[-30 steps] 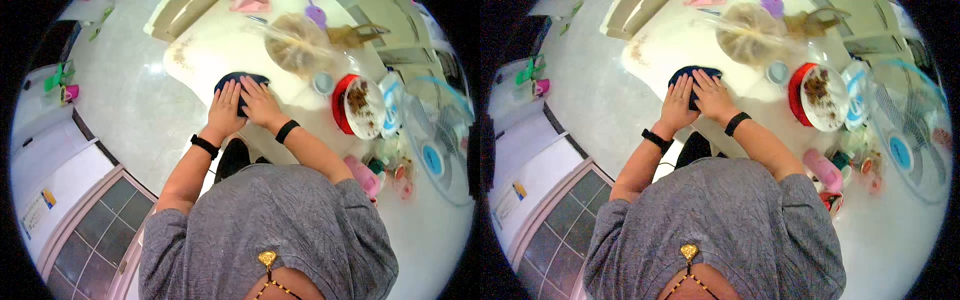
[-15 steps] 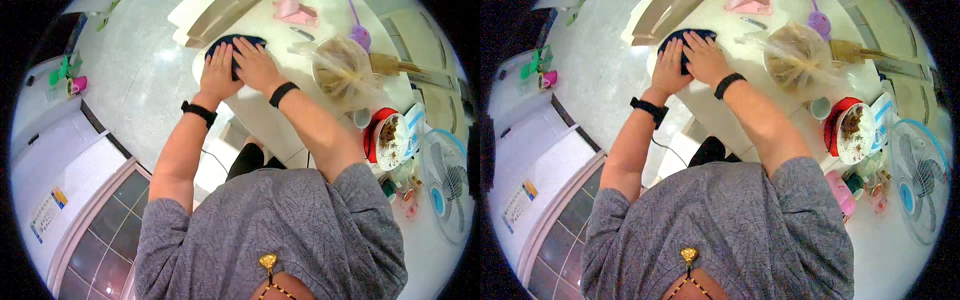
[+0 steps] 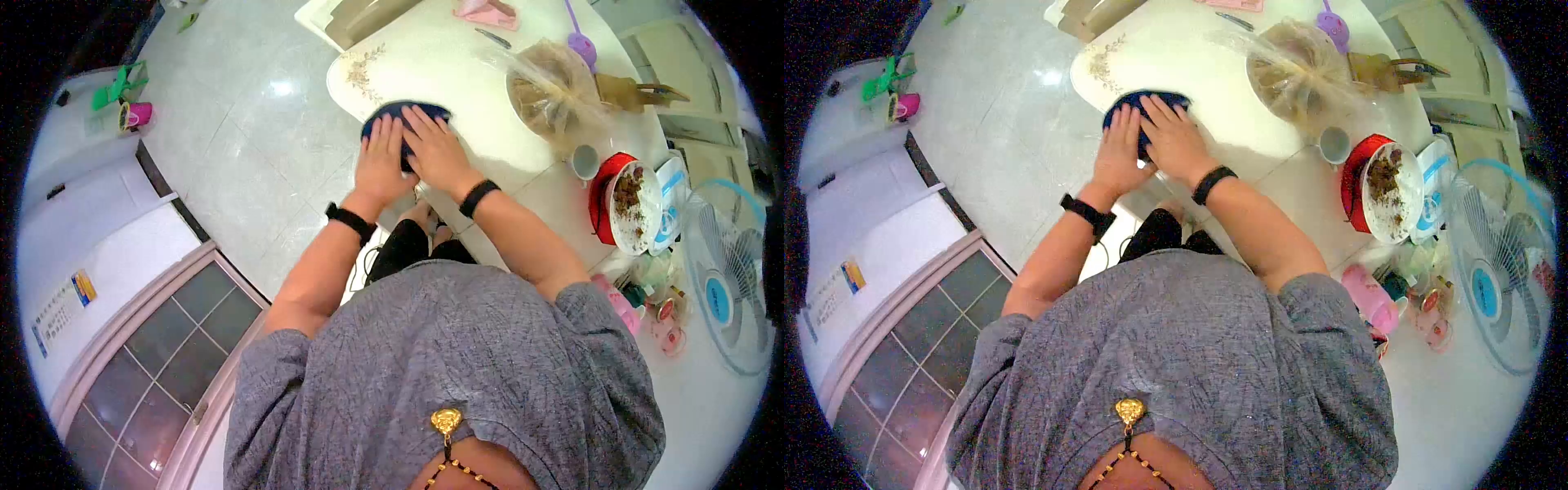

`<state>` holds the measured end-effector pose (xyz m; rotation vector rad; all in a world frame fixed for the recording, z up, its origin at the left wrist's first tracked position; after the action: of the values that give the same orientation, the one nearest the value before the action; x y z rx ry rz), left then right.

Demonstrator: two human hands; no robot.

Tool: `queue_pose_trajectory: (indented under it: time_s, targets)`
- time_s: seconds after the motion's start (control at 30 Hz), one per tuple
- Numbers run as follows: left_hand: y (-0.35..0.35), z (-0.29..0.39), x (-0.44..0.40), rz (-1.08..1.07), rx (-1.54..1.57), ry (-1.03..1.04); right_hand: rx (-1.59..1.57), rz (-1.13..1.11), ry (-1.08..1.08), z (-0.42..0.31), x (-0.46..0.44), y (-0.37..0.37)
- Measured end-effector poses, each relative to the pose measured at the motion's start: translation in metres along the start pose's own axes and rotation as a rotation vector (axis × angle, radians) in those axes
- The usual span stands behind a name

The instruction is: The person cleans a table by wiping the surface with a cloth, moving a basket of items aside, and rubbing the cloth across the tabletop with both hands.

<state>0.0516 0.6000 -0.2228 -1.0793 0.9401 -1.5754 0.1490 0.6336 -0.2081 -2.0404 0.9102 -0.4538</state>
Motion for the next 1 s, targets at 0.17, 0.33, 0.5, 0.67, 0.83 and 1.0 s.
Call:
queue_pose_trajectory:
  time_s: [0.17, 0.33, 0.5, 0.67, 0.83, 1.0]
  targets:
    - [0.018, 0.048, 0.051, -0.053, 0.07, 0.059, 0.023, -0.056, 0.05, -0.001, 0.075, 0.014]
    - [0.018, 0.048, 0.055, 0.006, 0.067, 0.082, 0.009, -0.077, 0.104, -0.006, 0.079, 0.015]
    - [0.0, 0.01, 0.023, 0.062, 0.12, 0.074, 0.05, -0.117, 0.112, -0.008, 0.021, 0.014]
    - [-0.028, -0.052, -0.032, 0.101, 0.174, 0.1, 0.059, -0.062, 0.086, -0.009, -0.063, 0.011]
    - [-0.046, -0.081, -0.051, 0.068, 0.148, 0.084, 0.064, -0.084, 0.122, -0.009, -0.101, 0.022]
    - [-0.058, -0.096, -0.069, 0.054, 0.155, 0.13, 0.052, 0.012, 0.11, -0.014, -0.121, 0.015]
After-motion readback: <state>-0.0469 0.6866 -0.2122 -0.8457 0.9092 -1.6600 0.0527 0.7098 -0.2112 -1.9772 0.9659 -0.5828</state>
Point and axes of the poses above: each hand's wrist, its own x-axis away from the middle knuckle, its own y-axis out of the palm, z = x × y, the point moved 8 cm from there along -x, towards the middle knuckle, and after that the axes turned 5 degrees about -x, right-handed, at the moved point
